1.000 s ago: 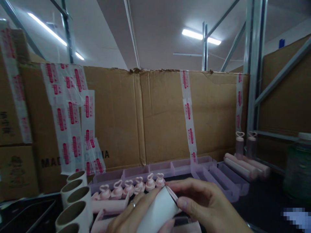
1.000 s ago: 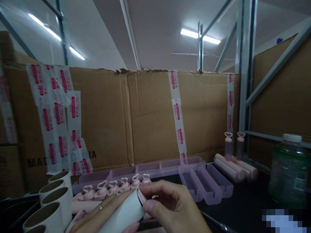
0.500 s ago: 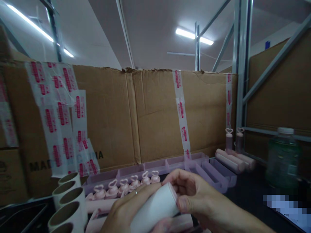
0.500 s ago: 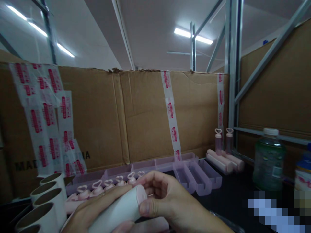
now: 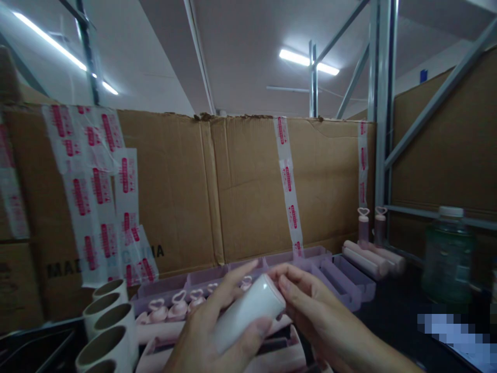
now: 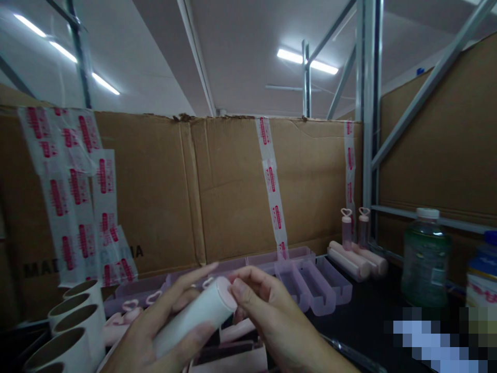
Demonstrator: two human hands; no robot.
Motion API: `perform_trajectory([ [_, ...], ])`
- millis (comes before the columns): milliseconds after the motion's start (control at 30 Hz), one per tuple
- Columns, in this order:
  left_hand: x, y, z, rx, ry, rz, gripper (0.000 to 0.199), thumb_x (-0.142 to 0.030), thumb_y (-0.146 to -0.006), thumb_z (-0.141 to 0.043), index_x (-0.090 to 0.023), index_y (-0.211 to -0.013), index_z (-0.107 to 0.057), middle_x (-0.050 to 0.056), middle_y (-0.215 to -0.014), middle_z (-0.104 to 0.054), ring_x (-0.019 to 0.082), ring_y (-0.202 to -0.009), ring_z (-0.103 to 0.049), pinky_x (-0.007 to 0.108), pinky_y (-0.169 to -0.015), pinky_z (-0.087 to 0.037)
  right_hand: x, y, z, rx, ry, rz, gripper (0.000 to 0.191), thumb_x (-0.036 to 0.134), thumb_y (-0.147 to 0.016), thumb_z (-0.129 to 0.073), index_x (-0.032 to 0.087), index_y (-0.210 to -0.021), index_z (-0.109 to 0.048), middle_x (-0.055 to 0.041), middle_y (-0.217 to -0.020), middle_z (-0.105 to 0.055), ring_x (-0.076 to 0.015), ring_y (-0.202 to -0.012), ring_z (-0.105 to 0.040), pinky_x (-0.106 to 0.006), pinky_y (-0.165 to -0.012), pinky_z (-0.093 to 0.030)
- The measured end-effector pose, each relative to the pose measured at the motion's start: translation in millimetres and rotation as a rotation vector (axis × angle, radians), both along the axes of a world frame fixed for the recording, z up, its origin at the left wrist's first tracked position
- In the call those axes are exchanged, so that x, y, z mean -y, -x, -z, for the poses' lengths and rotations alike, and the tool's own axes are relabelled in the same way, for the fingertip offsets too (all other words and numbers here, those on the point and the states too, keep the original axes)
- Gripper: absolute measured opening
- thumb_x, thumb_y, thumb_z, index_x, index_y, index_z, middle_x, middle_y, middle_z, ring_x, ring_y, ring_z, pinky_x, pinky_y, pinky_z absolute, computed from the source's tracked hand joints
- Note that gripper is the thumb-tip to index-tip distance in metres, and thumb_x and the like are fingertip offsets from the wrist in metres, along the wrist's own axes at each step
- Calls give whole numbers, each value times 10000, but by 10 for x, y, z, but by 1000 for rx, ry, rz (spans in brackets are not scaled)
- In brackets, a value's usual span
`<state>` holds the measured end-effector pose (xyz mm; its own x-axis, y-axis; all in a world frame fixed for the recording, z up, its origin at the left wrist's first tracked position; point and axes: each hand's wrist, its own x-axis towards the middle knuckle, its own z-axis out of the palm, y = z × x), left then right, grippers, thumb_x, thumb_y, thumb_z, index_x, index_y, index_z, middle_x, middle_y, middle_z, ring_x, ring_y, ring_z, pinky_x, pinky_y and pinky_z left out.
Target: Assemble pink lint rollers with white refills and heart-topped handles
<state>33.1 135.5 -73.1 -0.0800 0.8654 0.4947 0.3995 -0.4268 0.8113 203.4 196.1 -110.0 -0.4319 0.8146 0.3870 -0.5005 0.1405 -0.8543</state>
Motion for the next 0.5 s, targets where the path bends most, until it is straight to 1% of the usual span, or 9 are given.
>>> perform_trajectory([
  [33, -14, 2, 9, 91, 34, -1, 501, -445, -740, -737, -335, -1227, -691, 55, -982, -773, 224, -733, -711, 275, -632, -565, -50, -42, -4, 89, -61, 112, 251, 428, -914, -640, 201, -1017, -671, -12, -851, -654, -131, -748, -594, -245, -691, -447],
  [100, -52, 23, 31, 242, 105, 5, 640, -496, -783, -700, -331, -1385, -554, 33, -783, -746, 156, -470, -620, 226, -424, -491, -173, -150, -2, 317, -247, 397, 207, 359, -943, -587, 198, -1026, -686, -39, -902, -676, -177, -837, -619, -296, -760, -464],
  [167, -94, 57, 58, 347, 142, 4, 707, -519, -803, -675, -330, -1449, -461, -2, -637, -681, 136, -357, -537, 207, -319, -414, -299, -255, 9, 591, -452, 643, 146, 225, -914, -593, 181, -985, -713, -65, -933, -697, -208, -877, -625, -331, -809, -461],
  [200, -113, 73, 71, 390, 144, 3, 712, -518, -808, -669, -328, -1456, -445, -4, -625, -670, 139, -350, -536, 206, -304, -408, -352, -291, 14, 724, -540, 716, 148, 168, -891, -597, 175, -963, -726, -74, -939, -706, -219, -893, -623, -342, -832, -457],
  [233, -128, 84, 83, 427, 141, 4, 699, -512, -811, -667, -328, -1449, -448, 2, -645, -675, 142, -355, -546, 206, -299, -411, -395, -313, 15, 848, -612, 751, 166, 129, -871, -600, 173, -952, -737, -80, -951, -712, -230, -919, -619, -349, -857, -452],
  [267, -139, 90, 92, 452, 142, 5, 680, -505, -812, -666, -328, -1436, -459, 12, -679, -688, 140, -352, -549, 204, -290, -406, -428, -317, 12, 960, -672, 757, 186, 109, -857, -604, 176, -957, -746, -83, -974, -717, -239, -959, -612, -350, -886, -446],
  [333, -146, 87, 104, 481, 156, 22, 652, -506, -818, -660, -324, -1415, -473, 22, -703, -698, 138, -332, -546, 200, -271, -393, -470, -279, -8, 1181, -784, 715, 209, 118, -859, -601, 187, -980, -757, -88, -1026, -719, -254, -1042, -590, -348, -936, -432],
  [400, -141, 74, 113, 510, 180, 48, 653, -512, -814, -667, -314, -1406, -475, 22, -679, -692, 141, -328, -550, 191, -265, -388, -498, -200, -31, 1373, -868, 651, 210, 136, -862, -591, 176, -969, -767, -109, -1027, -721, -270, -1056, -585, -352, -935, -434],
  [500, -136, 69, 140, 565, 226, 103, 698, -532, -809, -671, -299, -1423, -436, 24, -656, -691, 142, -317, -541, 195, -263, -399, -566, -70, -23, 1509, -910, 589, 179, 132, -806, -639, 127, -909, -785, -162, -975, -729, -307, -1034, -598, -381, -927, -435],
])
